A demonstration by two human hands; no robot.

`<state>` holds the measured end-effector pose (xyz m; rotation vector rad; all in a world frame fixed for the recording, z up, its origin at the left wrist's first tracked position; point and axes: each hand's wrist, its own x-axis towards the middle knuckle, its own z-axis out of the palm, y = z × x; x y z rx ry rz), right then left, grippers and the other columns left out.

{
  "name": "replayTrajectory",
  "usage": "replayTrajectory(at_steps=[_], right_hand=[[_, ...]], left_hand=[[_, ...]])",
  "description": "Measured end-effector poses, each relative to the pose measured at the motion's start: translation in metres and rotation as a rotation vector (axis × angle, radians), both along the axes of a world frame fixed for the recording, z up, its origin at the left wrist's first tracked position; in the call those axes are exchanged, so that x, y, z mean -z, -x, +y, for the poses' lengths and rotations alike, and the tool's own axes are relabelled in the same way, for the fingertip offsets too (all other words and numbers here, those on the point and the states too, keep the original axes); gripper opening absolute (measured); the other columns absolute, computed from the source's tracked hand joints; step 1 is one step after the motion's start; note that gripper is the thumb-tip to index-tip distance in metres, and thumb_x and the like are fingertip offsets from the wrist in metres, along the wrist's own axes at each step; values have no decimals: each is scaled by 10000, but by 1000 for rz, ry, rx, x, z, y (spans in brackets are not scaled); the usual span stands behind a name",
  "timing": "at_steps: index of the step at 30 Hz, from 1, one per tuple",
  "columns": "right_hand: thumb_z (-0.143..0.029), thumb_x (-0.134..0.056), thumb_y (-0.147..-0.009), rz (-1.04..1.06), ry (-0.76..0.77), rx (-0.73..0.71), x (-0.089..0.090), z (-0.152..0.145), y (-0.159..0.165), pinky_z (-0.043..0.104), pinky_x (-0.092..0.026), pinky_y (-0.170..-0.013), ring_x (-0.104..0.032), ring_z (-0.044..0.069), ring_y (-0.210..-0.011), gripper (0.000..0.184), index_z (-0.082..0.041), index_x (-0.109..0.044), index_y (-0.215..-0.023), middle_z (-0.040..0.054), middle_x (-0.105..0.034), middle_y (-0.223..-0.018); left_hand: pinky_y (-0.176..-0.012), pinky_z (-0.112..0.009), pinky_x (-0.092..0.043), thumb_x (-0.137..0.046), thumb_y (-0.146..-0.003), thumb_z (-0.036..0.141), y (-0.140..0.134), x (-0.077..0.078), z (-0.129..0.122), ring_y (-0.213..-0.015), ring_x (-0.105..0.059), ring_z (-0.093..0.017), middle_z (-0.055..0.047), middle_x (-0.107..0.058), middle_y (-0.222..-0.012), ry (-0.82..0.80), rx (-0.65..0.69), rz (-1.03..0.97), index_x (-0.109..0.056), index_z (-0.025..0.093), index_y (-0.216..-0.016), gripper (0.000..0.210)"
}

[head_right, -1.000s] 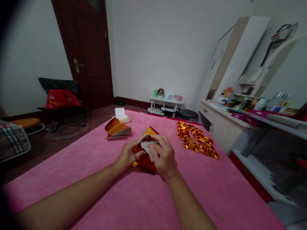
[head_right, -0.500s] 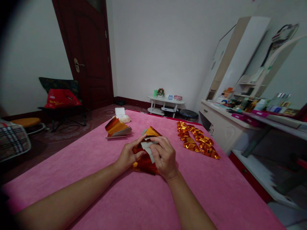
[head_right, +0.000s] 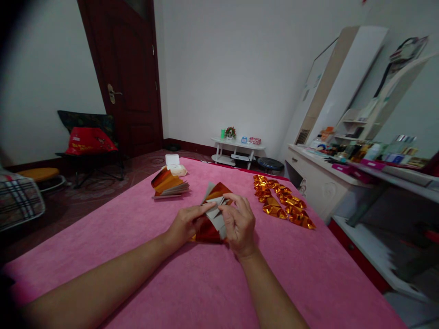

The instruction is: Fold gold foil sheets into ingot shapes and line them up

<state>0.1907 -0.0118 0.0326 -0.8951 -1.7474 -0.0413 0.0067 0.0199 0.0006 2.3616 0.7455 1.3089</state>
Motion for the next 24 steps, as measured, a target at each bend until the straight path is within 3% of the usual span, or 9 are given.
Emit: replayTrajectory(at_steps=[3, 7, 12, 16, 20, 22, 24], right_hand=[[-267, -385, -908, 36, -20, 20, -3, -1, 0, 467, -405, -920, -489, 266, -1155, 323, -227, -705, -918, 67, -544, -1243], [-281, -364, -920, 83, 2, 4, -5, -2, 1, 475, -384, -956, -492, 265, -1161, 347, -218, -705, -918, 71, -550, -1236], [-299, -361, -931, 246, 8, 44, -3, 2, -2, 467, -388, -946, -511, 264, -1131, 355, -198, -700, -902, 86, -545, -1198], [-313, -367, -939, 316, 13, 66, 3, 9, -7, 468, -375, -971, -516, 252, -1116, 358, -188, -698, -881, 92, -550, -1159], [-342, -372, -941, 369, 92, 72, 12, 14, -8, 444, -428, -921, -531, 240, -1082, 372, -185, -697, -850, 93, -547, -1170], [-368, -381, -935, 390, 146, 68, 16, 13, -6, 407, -480, -844, -548, 231, -1042, 371, -188, -695, -854, 92, -548, -1170], [-392, -388, -929, 393, 198, 69, 18, 11, -3, 358, -517, -754, -553, 225, -1018, 373, -188, -691, -854, 95, -547, -1173]], left_hand=[[-822, -264, -516, -450, -877, 99, 2, 2, -1, -937, -648, -153, -62, -656, -1130, -43, -22, 83, -454, 289, -1351, 511], [-869, -287, -501, -458, -866, 93, 1, 0, -3, -985, -634, -171, -66, -658, -1126, -2, -3, 41, -478, 288, -1337, 510], [-1021, -348, -416, -568, -770, 62, 0, -11, 5, -1141, -565, -196, -52, -590, -1270, 302, -115, -332, -471, 241, -1346, 611], [-1029, -354, -414, -681, -699, 112, 19, -22, 13, -1205, -518, -225, -89, -517, -1349, 475, -2, -521, -363, 184, -1409, 781], [-941, -356, -485, -761, -601, 141, 55, -48, 28, -1075, -605, -225, -76, -593, -1257, 559, 2, -525, -334, 214, -1416, 923], [-916, -352, -497, -771, -593, 170, 73, -67, 46, -1003, -633, -225, -66, -672, -1107, 568, -98, -616, -446, 178, -1345, 819], [-859, -337, -520, -784, -591, 213, 85, -84, 68, -919, -652, -222, -57, -705, -973, 594, -294, -771, -583, 132, -1176, 625]])
